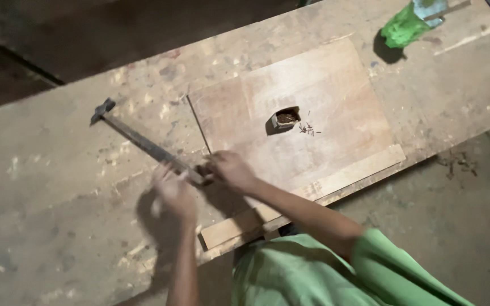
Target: The person applies glue to a wooden strip using a brush, positions it on a plywood board, hammers nails through the strip to secure it, and then saws the excess wood from the end of the strip with a hand saw.
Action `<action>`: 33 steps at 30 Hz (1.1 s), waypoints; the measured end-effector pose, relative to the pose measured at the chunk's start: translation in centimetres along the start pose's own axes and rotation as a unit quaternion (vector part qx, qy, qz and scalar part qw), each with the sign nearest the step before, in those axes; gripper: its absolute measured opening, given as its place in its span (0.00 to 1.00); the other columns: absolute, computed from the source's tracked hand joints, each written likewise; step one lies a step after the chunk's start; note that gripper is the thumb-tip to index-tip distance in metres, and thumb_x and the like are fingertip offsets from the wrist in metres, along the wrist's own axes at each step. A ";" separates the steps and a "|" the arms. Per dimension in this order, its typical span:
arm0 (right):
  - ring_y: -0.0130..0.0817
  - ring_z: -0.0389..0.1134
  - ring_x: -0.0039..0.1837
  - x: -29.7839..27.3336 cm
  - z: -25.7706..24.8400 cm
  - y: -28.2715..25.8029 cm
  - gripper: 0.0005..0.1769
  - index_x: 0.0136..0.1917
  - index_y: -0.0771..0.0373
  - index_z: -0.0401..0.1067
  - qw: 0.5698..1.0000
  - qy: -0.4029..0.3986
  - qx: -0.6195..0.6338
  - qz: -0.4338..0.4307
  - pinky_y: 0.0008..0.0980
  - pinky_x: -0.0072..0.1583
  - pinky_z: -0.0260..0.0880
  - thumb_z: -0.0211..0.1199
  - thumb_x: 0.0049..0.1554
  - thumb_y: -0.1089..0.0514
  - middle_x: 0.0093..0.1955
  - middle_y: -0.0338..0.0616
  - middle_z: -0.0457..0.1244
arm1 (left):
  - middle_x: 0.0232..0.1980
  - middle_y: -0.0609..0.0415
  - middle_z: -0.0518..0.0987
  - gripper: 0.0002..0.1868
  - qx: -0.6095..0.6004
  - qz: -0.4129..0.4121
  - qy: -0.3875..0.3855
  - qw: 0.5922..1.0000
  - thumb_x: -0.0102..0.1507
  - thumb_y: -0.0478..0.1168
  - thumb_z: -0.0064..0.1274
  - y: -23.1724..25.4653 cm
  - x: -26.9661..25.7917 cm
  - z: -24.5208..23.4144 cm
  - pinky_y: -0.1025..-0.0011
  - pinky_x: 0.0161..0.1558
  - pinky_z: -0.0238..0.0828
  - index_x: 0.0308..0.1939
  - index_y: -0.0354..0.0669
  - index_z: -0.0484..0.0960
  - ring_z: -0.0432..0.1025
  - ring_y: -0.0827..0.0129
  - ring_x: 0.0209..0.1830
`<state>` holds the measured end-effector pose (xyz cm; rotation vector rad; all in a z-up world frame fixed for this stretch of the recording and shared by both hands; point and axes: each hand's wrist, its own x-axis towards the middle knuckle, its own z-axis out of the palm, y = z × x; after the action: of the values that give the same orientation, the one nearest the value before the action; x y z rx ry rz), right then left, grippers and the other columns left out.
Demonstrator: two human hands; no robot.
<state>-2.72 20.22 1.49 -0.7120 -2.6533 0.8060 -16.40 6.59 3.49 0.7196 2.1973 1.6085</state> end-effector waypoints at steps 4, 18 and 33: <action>0.58 0.67 0.60 4.9 6.8 -2.3 0.42 0.65 0.67 0.63 0.992 -0.058 -0.113 -0.021 0.55 0.59 0.64 0.70 0.47 0.40 0.58 0.58 0.64 | 0.62 0.40 0.74 0.30 0.075 -0.114 0.090 0.987 0.66 0.28 0.52 -3.0 -5.3 -6.0 0.59 0.64 0.65 0.72 0.30 0.63 0.70 0.57 0.61; 0.41 0.71 0.63 -2.7 -9.2 -3.1 0.32 0.68 0.64 0.65 0.916 -0.073 0.377 0.113 0.41 0.63 0.70 0.64 0.57 0.45 0.60 0.52 0.67 | 0.64 0.41 0.72 0.36 0.154 0.116 -0.204 0.960 0.59 0.36 0.63 0.0 -6.5 11.0 0.56 0.63 0.66 0.68 0.35 0.66 0.66 0.51 0.64; 0.40 0.65 0.36 -35.6 -30.0 17.1 0.23 0.59 0.61 0.71 0.894 0.014 0.147 0.423 0.41 0.41 0.66 0.64 0.57 0.45 0.35 0.52 0.64 | 0.67 0.42 0.70 0.39 0.301 0.196 -0.196 0.913 0.54 0.36 0.65 10.8 -1.7 30.2 0.52 0.64 0.62 0.69 0.39 0.69 0.64 0.46 0.65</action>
<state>45.32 27.05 11.56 -1.7970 -2.0427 1.3347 3.37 31.93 4.22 1.5841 2.3225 0.7768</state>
